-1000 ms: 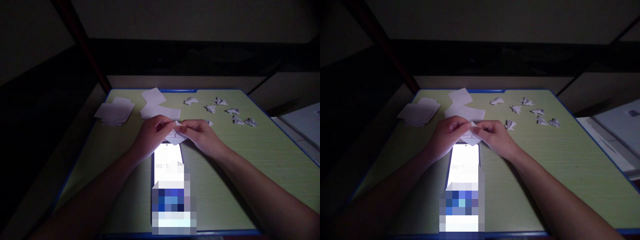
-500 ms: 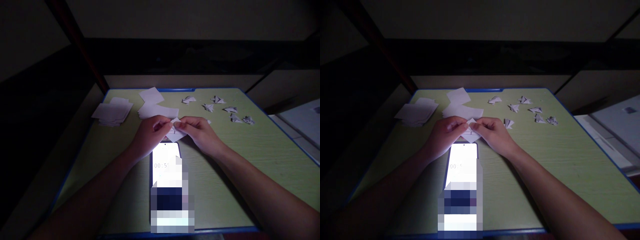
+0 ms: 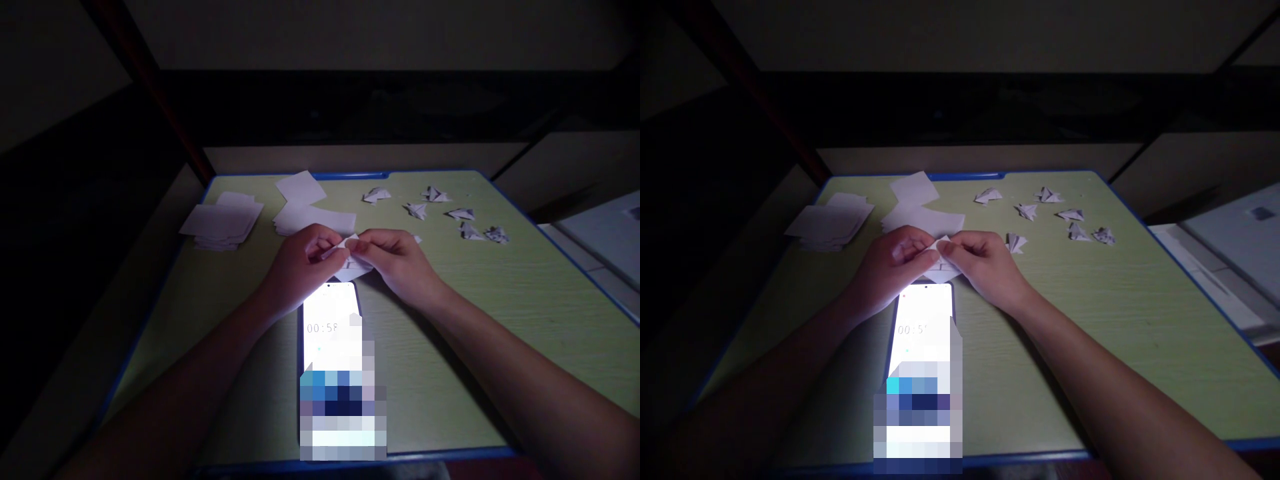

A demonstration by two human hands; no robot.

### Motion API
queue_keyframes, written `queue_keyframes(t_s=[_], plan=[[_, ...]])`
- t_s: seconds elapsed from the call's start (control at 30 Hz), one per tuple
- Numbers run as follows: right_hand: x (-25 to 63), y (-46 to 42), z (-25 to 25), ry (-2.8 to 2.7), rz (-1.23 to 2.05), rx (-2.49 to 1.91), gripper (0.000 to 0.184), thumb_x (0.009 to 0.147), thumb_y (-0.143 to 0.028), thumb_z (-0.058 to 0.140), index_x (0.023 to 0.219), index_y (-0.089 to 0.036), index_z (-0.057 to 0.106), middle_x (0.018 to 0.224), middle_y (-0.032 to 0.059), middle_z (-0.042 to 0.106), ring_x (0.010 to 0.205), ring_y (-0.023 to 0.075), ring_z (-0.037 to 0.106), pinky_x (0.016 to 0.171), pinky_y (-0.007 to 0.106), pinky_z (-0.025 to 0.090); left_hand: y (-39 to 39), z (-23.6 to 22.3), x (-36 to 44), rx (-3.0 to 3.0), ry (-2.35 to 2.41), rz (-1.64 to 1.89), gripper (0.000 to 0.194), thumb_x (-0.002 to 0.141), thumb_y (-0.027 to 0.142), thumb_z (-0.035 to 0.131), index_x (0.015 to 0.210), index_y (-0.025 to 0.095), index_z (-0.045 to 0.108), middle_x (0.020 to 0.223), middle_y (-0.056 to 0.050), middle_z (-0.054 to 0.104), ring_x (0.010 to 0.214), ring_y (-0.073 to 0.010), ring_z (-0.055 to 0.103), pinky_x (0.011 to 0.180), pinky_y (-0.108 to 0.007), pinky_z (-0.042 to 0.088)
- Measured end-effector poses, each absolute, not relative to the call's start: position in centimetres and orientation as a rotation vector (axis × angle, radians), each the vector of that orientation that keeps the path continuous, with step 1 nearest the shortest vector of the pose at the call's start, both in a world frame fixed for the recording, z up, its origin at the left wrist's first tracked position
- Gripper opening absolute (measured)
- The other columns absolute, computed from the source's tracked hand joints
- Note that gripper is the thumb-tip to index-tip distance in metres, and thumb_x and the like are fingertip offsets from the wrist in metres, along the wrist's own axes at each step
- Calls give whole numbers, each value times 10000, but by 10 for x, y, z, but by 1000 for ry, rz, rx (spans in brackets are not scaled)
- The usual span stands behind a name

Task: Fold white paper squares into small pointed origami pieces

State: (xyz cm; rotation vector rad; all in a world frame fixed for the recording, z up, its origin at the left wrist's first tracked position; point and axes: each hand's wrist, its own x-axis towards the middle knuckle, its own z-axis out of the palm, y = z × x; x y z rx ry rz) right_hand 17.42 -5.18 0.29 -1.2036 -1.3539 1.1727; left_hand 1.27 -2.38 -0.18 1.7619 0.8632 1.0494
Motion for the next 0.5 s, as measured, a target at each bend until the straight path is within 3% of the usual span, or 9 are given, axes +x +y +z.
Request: queue_keyframes(t_s=[0.23, 0.5], plan=[[172, -54, 6, -1381, 1119, -1235, 278, 759, -386, 677, 613, -154, 629, 538, -31, 505, 501, 81, 384, 467, 241, 255, -27, -3, 16, 1743, 926, 1005, 151, 712, 131, 650, 781, 177, 525, 580, 44, 589, 436, -71, 512, 353, -156, 352], [171, -56, 7, -1394, 1000, -1241, 301, 706, -416, 754, 656, -158, 607, 580, -18, 556, 519, 91, 454, 457, 231, 289, -28, -3, 15, 1909, 943, 1063, 183, 698, 87, 642, 860, 161, 603, 766, -5, 669, 620, -102, 601, 477, -179, 453]])
